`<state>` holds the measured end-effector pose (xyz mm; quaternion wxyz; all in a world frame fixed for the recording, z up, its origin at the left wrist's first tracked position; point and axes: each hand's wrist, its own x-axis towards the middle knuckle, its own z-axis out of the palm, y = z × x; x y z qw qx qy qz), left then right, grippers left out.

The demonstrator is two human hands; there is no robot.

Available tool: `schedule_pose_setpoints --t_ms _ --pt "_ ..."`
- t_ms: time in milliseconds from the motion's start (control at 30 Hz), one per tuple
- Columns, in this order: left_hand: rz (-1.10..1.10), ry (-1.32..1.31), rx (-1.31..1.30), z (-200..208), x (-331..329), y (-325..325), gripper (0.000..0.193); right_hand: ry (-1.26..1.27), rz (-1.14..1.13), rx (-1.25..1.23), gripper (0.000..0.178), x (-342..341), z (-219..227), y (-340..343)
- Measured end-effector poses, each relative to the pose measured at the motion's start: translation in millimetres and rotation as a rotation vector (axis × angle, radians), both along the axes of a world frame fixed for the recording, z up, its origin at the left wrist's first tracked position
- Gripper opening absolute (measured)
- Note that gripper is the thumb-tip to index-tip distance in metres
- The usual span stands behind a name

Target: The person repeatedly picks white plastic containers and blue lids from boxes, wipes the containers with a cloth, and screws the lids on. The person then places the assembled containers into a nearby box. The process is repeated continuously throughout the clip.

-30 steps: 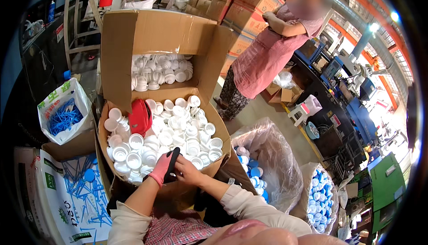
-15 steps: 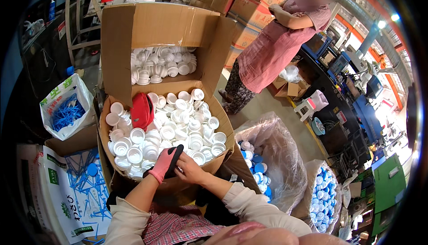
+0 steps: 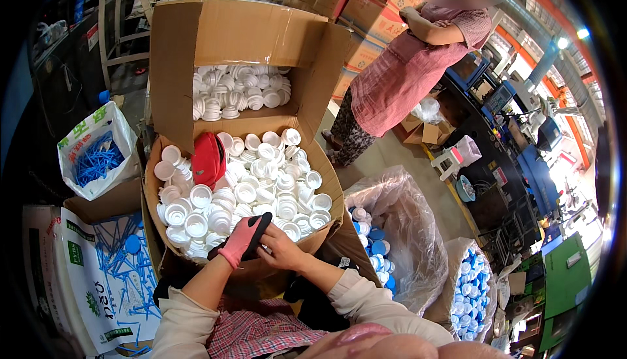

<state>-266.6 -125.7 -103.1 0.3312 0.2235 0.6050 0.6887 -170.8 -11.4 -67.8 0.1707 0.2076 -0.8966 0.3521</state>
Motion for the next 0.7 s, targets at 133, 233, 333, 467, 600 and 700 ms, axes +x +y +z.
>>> schedule_pose_setpoints --t_ms 133,233,333,467,600,700 --pt "-0.014 0.081 -0.051 -3 -2 -2 0.042 -0.008 0.038 -0.025 0.036 0 -4 3" --pt "-0.01 0.073 -0.046 -7 -1 -4 0.043 -0.008 0.057 -0.025 0.036 2 -1 1" --pt "-0.009 0.106 -0.023 -6 1 -6 0.043 -0.021 0.056 -0.021 0.036 4 0 0" --pt "-0.017 0.111 -0.018 2 4 -9 0.042 -0.039 0.05 -0.015 0.035 5 0 -2" --pt "-0.03 0.033 -0.053 2 2 -9 0.042 -0.032 0.033 -0.014 0.035 4 -7 -2" --pt "-0.024 0.082 -0.073 -6 -2 -6 0.043 -0.014 0.053 -0.007 0.032 -1 -12 1"
